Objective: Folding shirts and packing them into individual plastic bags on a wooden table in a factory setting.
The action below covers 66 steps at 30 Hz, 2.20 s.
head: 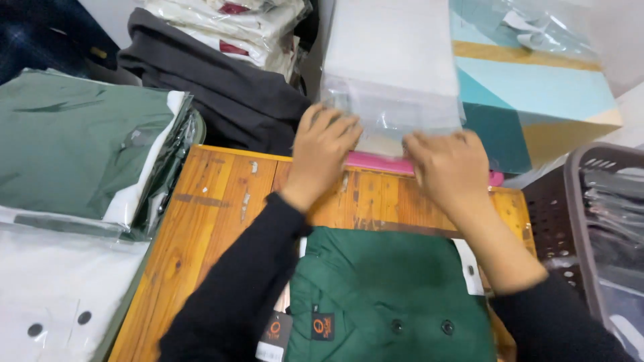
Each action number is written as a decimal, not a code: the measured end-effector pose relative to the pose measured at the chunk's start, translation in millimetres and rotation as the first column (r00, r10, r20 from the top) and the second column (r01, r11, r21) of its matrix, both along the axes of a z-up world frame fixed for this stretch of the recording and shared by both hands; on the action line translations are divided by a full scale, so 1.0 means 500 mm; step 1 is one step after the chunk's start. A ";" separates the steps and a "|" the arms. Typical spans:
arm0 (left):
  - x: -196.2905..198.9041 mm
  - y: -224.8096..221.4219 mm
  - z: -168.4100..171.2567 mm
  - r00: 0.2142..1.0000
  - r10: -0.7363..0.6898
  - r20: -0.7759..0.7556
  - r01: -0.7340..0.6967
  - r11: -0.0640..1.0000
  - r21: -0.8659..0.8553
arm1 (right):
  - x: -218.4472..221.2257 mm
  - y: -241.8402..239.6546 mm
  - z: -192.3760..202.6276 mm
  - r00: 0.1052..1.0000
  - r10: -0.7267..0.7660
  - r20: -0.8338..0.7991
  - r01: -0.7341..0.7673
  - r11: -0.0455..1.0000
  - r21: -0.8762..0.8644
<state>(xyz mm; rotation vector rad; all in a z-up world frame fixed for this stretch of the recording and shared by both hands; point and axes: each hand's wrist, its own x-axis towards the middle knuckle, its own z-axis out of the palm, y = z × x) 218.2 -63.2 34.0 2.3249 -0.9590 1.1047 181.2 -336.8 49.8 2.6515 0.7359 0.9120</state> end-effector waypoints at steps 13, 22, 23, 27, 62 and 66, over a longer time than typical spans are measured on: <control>-0.489 0.393 0.012 0.831 -0.150 -0.536 0.273 0.949 0.159 | -0.542 0.234 0.054 0.544 0.658 -0.521 -0.512 0.752 0.415; -0.557 0.573 -0.041 0.888 0.314 -0.336 -0.037 0.777 0.629 | -0.536 0.224 0.066 0.188 0.820 -0.541 -0.448 0.562 0.696; -0.565 0.571 -0.014 0.853 0.473 -0.222 -0.211 0.700 0.682 | -0.511 0.198 0.071 0.448 0.732 -0.514 -0.353 0.673 0.650; -0.584 0.510 0.001 0.804 0.581 -0.122 -0.442 0.724 0.530 | -0.411 0.069 0.045 0.888 0.220 -0.403 0.071 0.801 0.594; -0.539 0.122 -0.090 0.807 0.107 -0.581 0.013 0.980 0.199 | -0.412 0.075 -0.064 0.677 -0.338 -0.654 0.590 0.780 0.208; -0.535 0.140 -0.113 0.777 0.070 -0.625 0.083 0.974 0.212 | -0.442 0.043 -0.106 0.802 -0.248 -0.543 0.484 0.803 0.348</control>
